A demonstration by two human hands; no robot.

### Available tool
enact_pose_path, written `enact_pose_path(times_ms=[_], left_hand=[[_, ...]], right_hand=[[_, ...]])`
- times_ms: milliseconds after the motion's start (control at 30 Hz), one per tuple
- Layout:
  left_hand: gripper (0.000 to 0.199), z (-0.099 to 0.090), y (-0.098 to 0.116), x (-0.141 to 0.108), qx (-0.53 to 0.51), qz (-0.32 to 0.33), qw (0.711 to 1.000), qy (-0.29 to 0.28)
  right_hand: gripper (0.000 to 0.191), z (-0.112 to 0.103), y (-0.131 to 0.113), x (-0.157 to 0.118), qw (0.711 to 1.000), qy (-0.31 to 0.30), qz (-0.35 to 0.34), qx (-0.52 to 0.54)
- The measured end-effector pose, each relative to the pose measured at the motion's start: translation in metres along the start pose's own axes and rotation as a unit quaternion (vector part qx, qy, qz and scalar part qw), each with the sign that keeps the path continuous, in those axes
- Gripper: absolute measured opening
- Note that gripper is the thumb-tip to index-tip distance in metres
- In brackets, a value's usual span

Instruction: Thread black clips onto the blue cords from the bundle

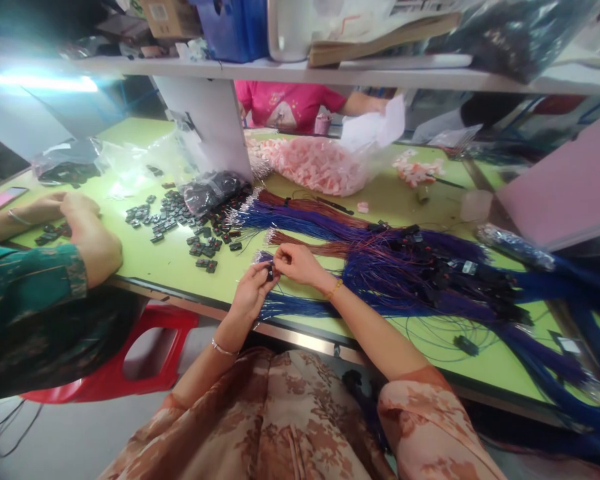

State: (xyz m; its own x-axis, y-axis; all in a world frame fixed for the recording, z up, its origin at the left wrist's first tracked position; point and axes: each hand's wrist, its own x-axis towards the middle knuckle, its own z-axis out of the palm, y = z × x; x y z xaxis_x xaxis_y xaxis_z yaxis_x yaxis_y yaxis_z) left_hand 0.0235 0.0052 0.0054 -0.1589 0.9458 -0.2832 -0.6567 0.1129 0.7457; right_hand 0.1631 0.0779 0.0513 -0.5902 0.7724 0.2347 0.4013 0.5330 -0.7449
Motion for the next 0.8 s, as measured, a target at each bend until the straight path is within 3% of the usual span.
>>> enact_pose_path(times_ms=[233, 800], left_hand=[[0.021, 0.001, -0.002, 0.002, -0.018, -0.021, 1.000, -0.009], [0.034, 0.001, -0.004, 0.000, 0.024, -0.010, 0.999, -0.021]], right_hand=[[0.020, 0.007, 0.000, -0.023, 0.998, -0.005, 0.025, -0.055], [0.021, 0.008, 0.001, -0.024, 0.993, -0.007, 0.068, -0.097]])
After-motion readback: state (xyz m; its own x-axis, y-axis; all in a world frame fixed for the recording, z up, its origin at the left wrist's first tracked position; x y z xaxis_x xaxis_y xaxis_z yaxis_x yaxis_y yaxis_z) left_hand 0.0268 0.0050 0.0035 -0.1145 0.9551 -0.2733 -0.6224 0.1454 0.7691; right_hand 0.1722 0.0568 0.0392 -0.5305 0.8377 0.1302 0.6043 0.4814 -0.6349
